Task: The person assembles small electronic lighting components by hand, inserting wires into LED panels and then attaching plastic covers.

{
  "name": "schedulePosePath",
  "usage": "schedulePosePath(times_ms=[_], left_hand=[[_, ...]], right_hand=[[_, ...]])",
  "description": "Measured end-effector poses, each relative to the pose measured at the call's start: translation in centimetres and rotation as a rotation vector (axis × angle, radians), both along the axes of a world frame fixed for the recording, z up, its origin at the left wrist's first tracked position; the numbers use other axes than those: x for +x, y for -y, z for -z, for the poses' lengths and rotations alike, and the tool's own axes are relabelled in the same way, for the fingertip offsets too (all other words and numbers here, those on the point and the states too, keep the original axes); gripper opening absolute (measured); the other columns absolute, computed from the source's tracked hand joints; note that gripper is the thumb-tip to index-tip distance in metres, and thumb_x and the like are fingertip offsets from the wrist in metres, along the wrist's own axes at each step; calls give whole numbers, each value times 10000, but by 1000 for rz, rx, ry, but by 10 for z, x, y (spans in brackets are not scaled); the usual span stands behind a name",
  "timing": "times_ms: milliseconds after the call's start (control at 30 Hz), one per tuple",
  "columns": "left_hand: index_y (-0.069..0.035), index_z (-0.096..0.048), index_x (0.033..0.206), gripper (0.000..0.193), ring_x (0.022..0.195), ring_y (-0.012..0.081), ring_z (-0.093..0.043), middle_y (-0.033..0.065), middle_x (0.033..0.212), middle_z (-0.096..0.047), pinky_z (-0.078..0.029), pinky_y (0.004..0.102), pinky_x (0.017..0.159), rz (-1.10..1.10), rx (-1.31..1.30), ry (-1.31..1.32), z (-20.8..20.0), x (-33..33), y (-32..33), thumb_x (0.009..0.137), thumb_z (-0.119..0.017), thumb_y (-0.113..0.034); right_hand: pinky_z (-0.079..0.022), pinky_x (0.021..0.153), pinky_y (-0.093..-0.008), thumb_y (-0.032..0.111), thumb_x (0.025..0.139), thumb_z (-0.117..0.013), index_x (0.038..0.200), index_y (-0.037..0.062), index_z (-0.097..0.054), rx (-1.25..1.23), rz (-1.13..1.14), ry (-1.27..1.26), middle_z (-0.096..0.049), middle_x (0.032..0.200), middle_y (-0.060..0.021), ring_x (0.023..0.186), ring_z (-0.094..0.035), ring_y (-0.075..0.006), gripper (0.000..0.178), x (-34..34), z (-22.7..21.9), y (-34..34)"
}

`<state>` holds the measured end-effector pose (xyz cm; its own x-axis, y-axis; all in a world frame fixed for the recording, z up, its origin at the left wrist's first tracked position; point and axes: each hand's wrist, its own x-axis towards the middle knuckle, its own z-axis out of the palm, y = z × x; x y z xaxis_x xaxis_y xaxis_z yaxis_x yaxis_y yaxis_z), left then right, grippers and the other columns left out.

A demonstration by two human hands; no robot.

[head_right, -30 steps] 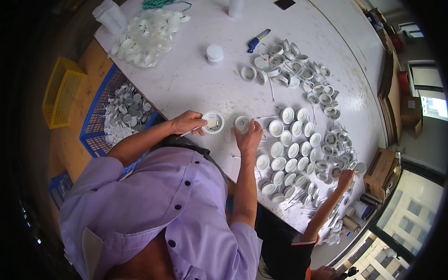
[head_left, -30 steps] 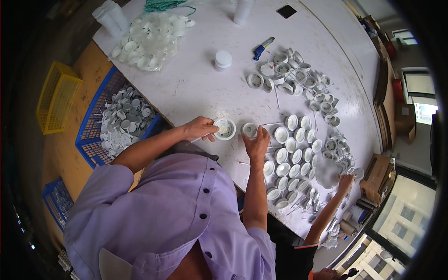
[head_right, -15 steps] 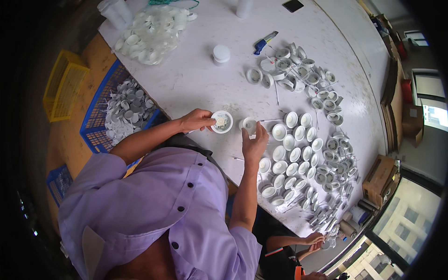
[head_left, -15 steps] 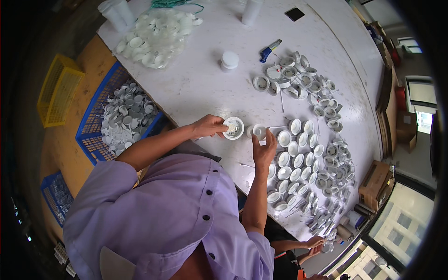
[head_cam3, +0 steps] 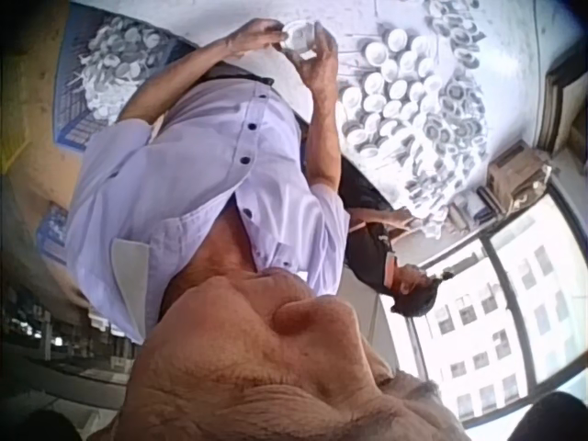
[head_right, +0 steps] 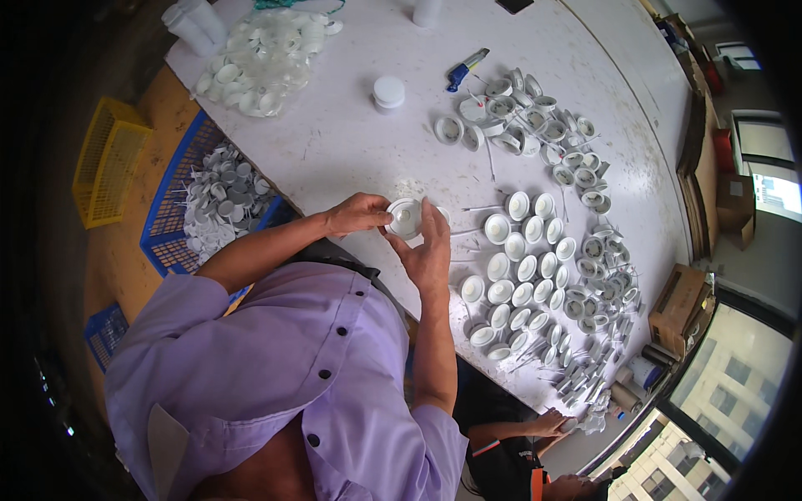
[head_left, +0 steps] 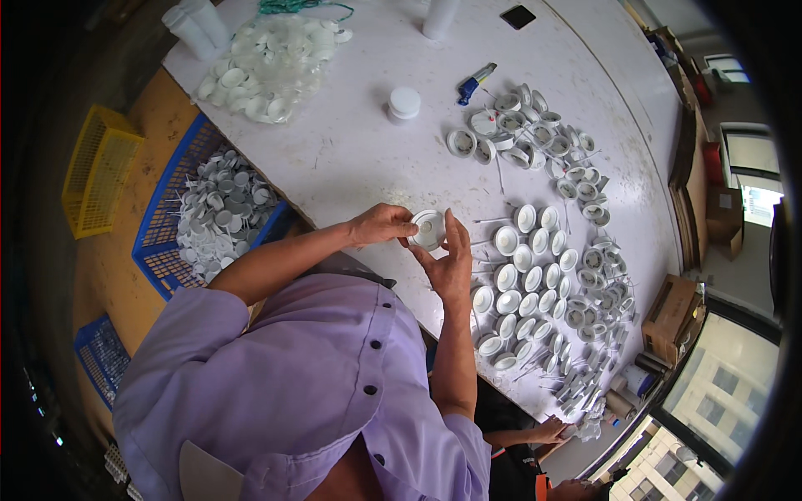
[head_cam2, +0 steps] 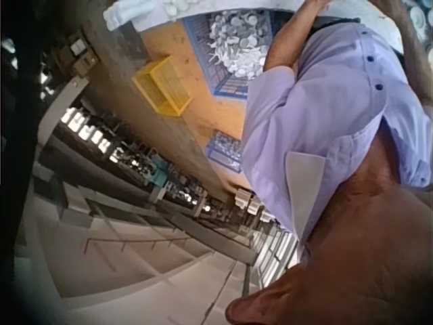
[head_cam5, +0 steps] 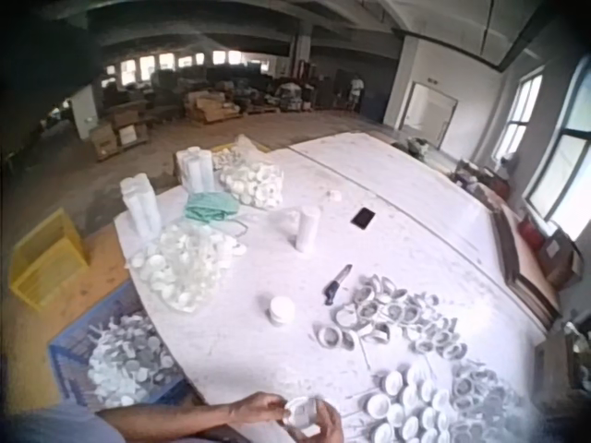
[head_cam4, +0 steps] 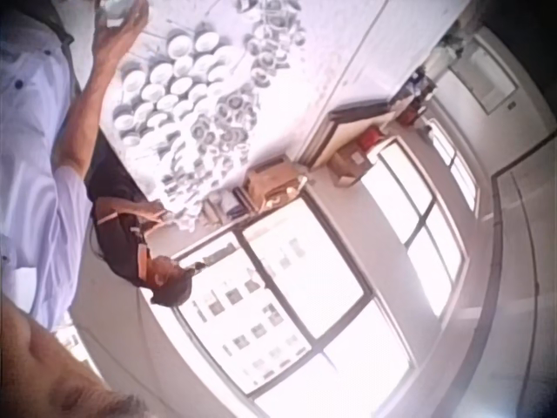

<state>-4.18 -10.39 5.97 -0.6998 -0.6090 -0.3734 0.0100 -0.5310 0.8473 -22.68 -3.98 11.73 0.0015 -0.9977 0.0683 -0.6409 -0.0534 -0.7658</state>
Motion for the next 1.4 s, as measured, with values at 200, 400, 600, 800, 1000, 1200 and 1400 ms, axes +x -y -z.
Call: schedulePosePath(times_ms=[200,400,600,800,1000,1200,1400], left_hand=[[14,-581,1103,347,869,141,-603,65,954,-627,-490,277,749,10,-10,-40,4,0,-1,906,-628,-268],[30,-592,1098,296,879,99,-577,51,960,-630,-482,265,757,31,-86,-21,-6,-7,-2,925,-581,-211],[31,-615,1062,260,778,62,-533,21,858,-617,-441,241,667,62,-242,151,-16,-12,-4,894,-549,-156],[20,-628,1042,274,703,63,-515,14,769,-604,-431,250,619,191,-317,338,-12,-22,-3,882,-543,-186],[3,-639,993,255,661,89,-537,36,742,-609,-456,272,619,360,-374,426,-2,-50,-15,870,-544,-199],[11,-614,890,248,591,137,-560,56,709,-593,-481,304,564,397,-297,423,18,-103,-28,872,-539,-225],[-1,-599,848,294,697,192,-601,95,739,-599,-495,339,610,380,-401,442,45,-133,-37,846,-596,-295]], right_hand=[[-546,640,-260,191,860,-676,1308,9,-497,290,315,628,-609,1159,-150,895,-621,-159,516,-13,20,-9],[-492,543,-212,151,887,-630,1152,-34,-618,273,371,532,-662,771,-52,619,-584,-71,324,-3,23,-11],[-494,544,-221,135,861,-655,1095,-45,-638,257,438,512,-657,699,-62,578,-585,-74,296,1,22,-14],[-515,573,-264,105,788,-715,1212,-26,-552,175,367,375,-633,965,-160,764,-629,-159,473,-8,22,-25],[-436,887,-438,174,588,-829,1263,0,-472,-83,71,-249,-504,1209,-167,1047,-498,-366,783,-19,9,-43],[-457,881,-428,209,591,-839,1230,-8,-509,3,94,-410,-518,1187,-180,1038,-505,-363,751,-58,22,-57],[-441,906,-435,180,591,-811,1212,5,-534,-41,196,-451,-550,1187,-189,1046,-536,-368,702,-125,58,-56]])
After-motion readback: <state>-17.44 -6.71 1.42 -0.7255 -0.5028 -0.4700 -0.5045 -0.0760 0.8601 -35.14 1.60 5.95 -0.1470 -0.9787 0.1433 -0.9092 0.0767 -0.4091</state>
